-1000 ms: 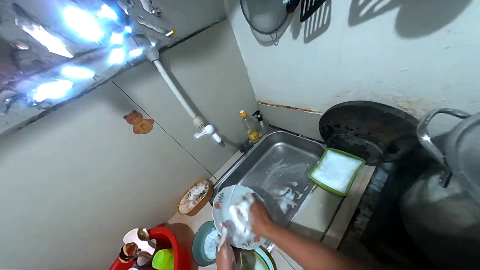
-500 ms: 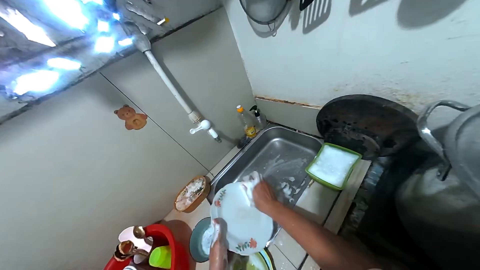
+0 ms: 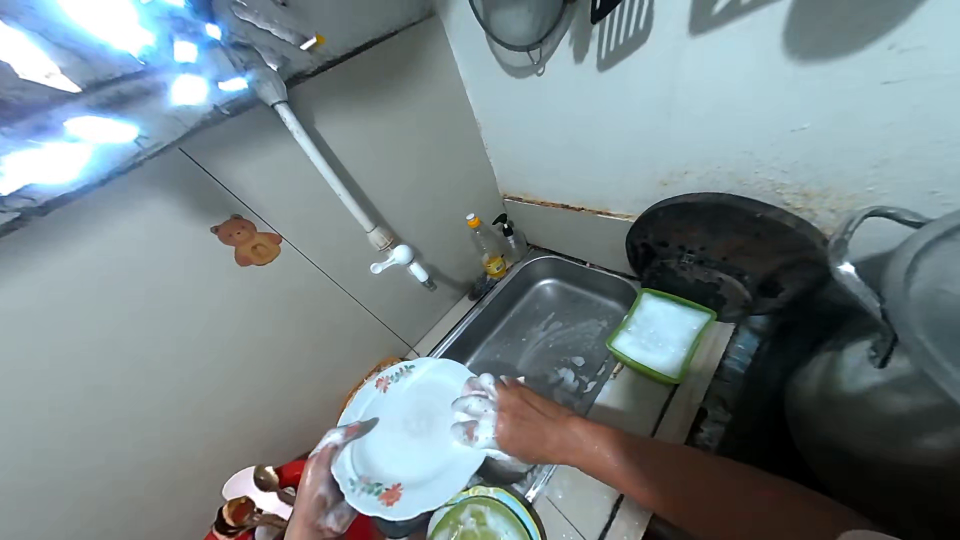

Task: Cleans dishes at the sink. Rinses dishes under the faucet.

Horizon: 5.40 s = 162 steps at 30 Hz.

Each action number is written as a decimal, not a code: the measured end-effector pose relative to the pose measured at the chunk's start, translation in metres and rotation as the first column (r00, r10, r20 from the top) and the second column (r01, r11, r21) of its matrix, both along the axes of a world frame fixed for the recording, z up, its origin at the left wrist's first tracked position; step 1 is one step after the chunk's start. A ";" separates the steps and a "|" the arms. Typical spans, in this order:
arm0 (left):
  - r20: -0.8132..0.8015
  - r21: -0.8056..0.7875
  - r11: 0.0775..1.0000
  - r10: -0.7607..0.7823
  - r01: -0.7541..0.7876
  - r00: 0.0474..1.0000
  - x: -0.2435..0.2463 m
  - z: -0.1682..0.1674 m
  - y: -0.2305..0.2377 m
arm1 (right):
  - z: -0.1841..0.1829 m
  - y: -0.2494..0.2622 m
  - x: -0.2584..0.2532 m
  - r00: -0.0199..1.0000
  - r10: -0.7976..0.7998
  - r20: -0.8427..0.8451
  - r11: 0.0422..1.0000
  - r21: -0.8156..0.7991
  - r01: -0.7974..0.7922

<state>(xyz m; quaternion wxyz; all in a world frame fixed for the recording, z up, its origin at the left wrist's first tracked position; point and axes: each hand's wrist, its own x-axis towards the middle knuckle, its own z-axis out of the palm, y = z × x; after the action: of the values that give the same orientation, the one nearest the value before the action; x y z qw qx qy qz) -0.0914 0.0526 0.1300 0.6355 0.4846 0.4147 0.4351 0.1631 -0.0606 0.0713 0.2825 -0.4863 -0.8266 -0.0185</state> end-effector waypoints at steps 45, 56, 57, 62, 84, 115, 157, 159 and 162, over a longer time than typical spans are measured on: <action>-0.236 0.400 0.845 0.469 -0.355 0.851 0.065 -0.091 -0.078 | 0.024 0.088 -0.084 0.847 -0.178 -0.501 0.978 -0.185 0.096; -0.304 0.422 0.899 0.261 -0.116 0.916 0.037 -0.087 -0.081 | 0.029 0.091 -0.031 0.805 -0.322 -0.498 0.902 -0.420 0.100; -0.304 0.446 0.887 0.276 -0.120 0.912 0.040 -0.091 -0.074 | 0.045 0.079 -0.048 0.910 -0.243 -0.337 0.894 -0.441 0.076; -0.312 0.594 0.794 0.372 -0.126 0.874 0.041 -0.088 -0.064 | 0.068 0.059 -0.074 0.975 -0.029 -0.221 0.934 -0.354 -0.052; -0.258 0.613 0.770 0.403 -0.174 0.878 0.087 -0.083 -0.111 | -0.044 0.078 -0.041 -0.458 -0.550 -0.699 0.727 -0.670 0.150; -0.245 0.032 0.998 0.052 -0.046 0.968 0.150 -0.056 0.083 | 0.129 0.215 0.009 0.897 -0.419 -0.142 0.904 -0.150 0.399; -0.939 0.291 0.830 0.154 0.475 0.306 0.205 -0.038 0.155 | -0.057 0.176 0.084 -0.013 -0.572 -0.820 0.808 -0.561 -0.181; -0.932 0.349 0.735 0.205 0.581 0.300 0.222 -0.052 0.146 | -0.047 0.180 0.077 -0.038 -0.593 -0.804 0.802 -0.586 -0.114; -0.840 0.519 0.588 0.219 0.621 0.496 0.226 -0.065 0.137 | -0.031 0.181 0.066 -0.038 -0.580 -0.814 0.815 -0.579 -0.025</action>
<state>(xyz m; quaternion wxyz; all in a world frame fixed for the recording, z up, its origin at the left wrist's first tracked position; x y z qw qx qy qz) 0.1351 0.1899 0.0655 0.1228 0.9044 0.3640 0.1856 0.2291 0.1205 0.0403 0.6446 -0.5692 -0.2508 0.4446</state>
